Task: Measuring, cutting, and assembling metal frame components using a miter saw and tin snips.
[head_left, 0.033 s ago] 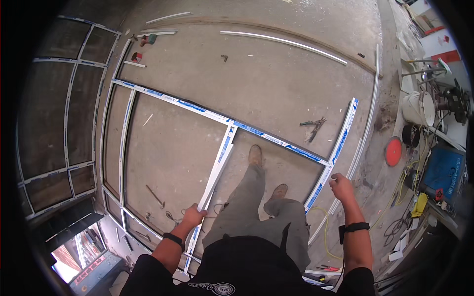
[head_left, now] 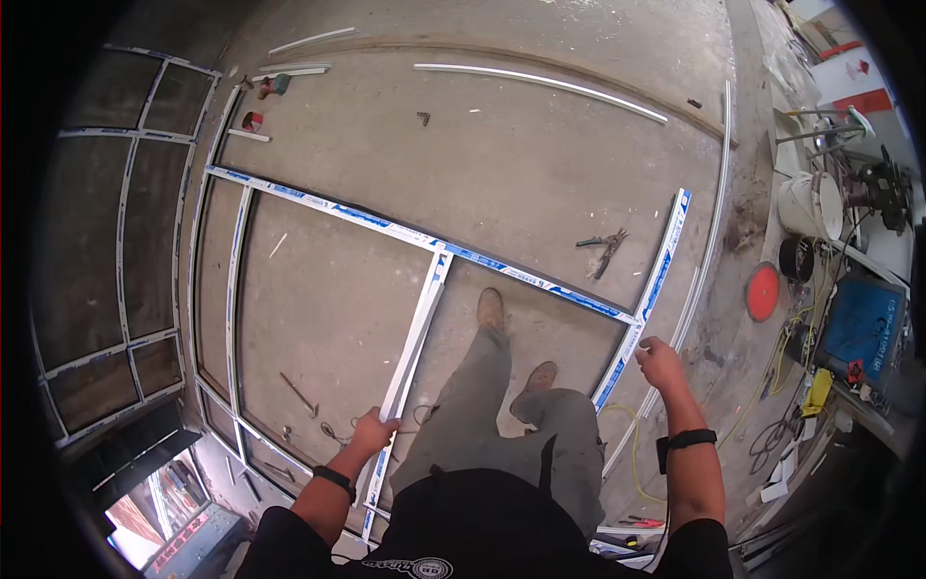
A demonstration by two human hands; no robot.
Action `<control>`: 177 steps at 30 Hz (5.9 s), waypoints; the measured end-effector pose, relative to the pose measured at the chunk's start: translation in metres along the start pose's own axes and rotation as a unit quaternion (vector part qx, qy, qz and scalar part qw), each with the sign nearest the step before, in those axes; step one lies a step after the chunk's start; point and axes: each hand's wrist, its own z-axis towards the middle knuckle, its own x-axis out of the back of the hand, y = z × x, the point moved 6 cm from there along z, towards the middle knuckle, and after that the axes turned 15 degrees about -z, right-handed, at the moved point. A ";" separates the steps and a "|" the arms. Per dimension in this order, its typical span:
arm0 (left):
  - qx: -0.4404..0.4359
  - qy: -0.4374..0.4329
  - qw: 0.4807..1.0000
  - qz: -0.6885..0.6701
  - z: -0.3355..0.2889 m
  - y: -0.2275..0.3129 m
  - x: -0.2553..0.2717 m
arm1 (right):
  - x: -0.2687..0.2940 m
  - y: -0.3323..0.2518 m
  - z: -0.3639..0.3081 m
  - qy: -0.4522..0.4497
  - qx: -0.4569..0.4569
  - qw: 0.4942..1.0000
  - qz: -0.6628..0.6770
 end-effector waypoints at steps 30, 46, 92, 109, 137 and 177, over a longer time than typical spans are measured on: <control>0.072 0.160 0.984 0.029 0.143 -0.008 -0.014 | -0.289 0.061 0.426 -0.041 -0.247 0.967 0.039; -0.209 -0.055 0.972 -0.095 0.053 0.319 -0.053 | -0.029 -0.081 0.096 0.037 -0.022 0.911 0.411; -0.137 -0.722 0.678 0.028 -0.412 0.236 -0.307 | 0.005 -0.057 -0.497 0.502 -0.043 0.645 0.574; -0.172 -0.697 0.689 -0.103 -0.468 0.274 -0.401 | -0.112 -0.130 -0.594 0.266 -0.088 0.644 0.712; -0.164 -0.684 0.711 -0.009 -0.496 0.249 -0.492 | -0.096 -0.113 -0.598 0.315 -0.247 0.579 0.711; -0.182 -0.696 0.694 0.023 -0.518 0.212 -0.523 | -0.096 -0.105 -0.606 0.324 -0.300 0.588 0.678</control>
